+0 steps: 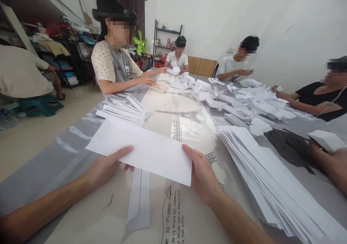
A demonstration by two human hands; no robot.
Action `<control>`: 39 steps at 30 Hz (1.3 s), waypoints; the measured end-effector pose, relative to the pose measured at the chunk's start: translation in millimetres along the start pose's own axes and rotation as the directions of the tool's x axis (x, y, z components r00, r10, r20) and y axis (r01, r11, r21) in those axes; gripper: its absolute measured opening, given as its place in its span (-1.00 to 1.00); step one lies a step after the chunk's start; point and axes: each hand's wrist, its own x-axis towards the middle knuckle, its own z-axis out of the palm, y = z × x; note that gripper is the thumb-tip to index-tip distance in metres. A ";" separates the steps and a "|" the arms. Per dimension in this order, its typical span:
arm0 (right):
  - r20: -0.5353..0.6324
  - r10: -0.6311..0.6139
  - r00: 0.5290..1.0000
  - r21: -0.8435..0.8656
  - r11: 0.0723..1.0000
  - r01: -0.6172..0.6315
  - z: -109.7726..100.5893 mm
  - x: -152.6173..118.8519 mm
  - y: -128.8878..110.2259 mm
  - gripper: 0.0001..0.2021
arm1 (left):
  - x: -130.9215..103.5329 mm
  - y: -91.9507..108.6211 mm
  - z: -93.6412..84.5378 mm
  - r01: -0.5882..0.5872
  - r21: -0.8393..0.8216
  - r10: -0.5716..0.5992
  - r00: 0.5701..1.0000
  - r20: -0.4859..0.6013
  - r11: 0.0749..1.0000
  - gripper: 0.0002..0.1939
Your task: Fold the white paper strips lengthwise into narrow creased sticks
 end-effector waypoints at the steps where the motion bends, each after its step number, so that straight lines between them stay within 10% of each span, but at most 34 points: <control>1: -0.002 0.001 1.000 0.001 1.000 -0.001 -0.7 0.6 0.0 -0.46 | 0.3 0.1 0.4 -0.004 -0.026 0.003 1.000 -0.018 1.000 -0.61; 18: 0.181 -0.264 0.948 -0.251 0.919 0.304 -12.3 4.1 -7.2 -0.76 | 6.3 -8.1 -10.0 0.113 -0.125 -0.123 0.990 -0.073 0.986 -0.72; 23: 0.297 -0.580 0.758 -0.325 0.685 0.652 -15.9 0.6 -6.6 -0.89 | 10.8 -7.4 -21.7 -0.001 -0.262 0.017 0.998 0.056 0.965 -0.49; 28: 0.317 -0.765 0.560 -0.312 0.473 0.824 -28.2 4.9 -11.3 -0.80 | 17.0 9.4 -39.7 0.388 -0.488 -0.311 0.921 0.234 0.782 -0.39; 39: 0.194 -0.645 0.739 -0.199 0.712 0.674 -21.4 6.9 -8.4 -0.85 | 8.4 16.9 -31.9 0.410 -0.040 -0.333 0.791 0.513 0.911 -0.45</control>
